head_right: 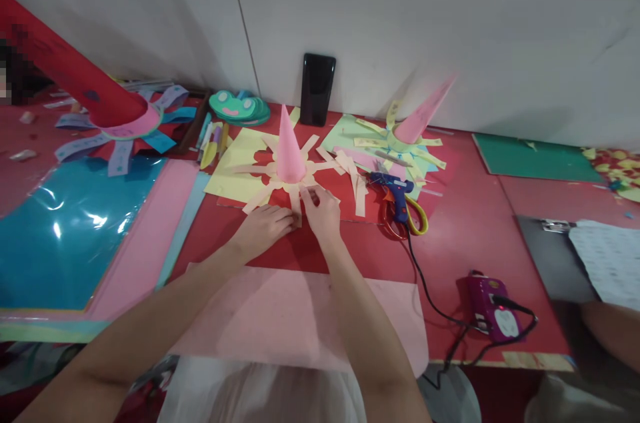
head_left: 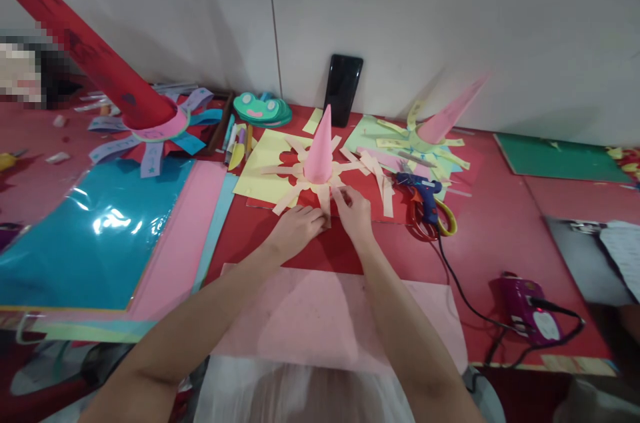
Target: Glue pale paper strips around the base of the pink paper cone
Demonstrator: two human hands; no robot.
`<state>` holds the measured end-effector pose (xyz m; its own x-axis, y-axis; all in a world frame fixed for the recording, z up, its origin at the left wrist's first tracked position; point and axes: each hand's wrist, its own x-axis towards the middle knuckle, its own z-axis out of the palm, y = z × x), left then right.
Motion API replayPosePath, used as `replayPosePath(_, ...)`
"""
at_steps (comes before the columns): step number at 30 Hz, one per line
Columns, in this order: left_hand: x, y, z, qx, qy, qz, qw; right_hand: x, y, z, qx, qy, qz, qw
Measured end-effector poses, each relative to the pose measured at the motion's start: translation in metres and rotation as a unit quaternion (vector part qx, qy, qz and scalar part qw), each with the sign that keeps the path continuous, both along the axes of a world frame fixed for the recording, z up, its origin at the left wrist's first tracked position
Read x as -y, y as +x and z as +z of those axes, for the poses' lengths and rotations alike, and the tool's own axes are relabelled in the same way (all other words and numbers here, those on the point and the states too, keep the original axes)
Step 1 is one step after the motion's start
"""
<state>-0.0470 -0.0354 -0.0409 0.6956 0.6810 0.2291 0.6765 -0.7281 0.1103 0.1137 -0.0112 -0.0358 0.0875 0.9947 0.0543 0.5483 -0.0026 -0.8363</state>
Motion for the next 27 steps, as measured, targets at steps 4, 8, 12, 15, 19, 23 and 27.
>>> replayPosePath(4, 0.000, 0.000, 0.000, -0.004, 0.009, 0.005, 1.000, 0.000, -0.002, -0.001, -0.028, 0.000, 0.003, 1.000)
replayPosePath(8, -0.001, 0.000, -0.001, 0.001, 0.015, 0.002, 1.000, -0.001, -0.003, -0.005, -0.055, -0.026, 0.003, 0.998)
replayPosePath(12, -0.001, 0.000, -0.001, 0.052, 0.004, 0.011, 0.999, -0.002, -0.004, -0.007, -0.084, -0.020, -0.010, 0.996)
replayPosePath(15, -0.002, -0.003, 0.003, 0.110, 0.011, 0.069, 0.991, -0.003, -0.004, -0.006, -0.097, -0.030, -0.022, 0.995)
replayPosePath(19, -0.007, -0.008, 0.005, 0.126, 0.013, 0.168, 0.978, -0.003, -0.005, -0.005, -0.109, -0.038, -0.023, 0.993)
replayPosePath(23, -0.013, -0.008, -0.002, 0.079, -0.039, 0.203, 0.975, -0.003, -0.004, -0.007, -0.132, -0.024, -0.020, 0.991)
replayPosePath(27, -0.015, -0.007, -0.008, 0.042, -0.062, 0.202, 0.977, -0.007, 0.001, -0.006, -0.171, 0.002, -0.025, 0.985)
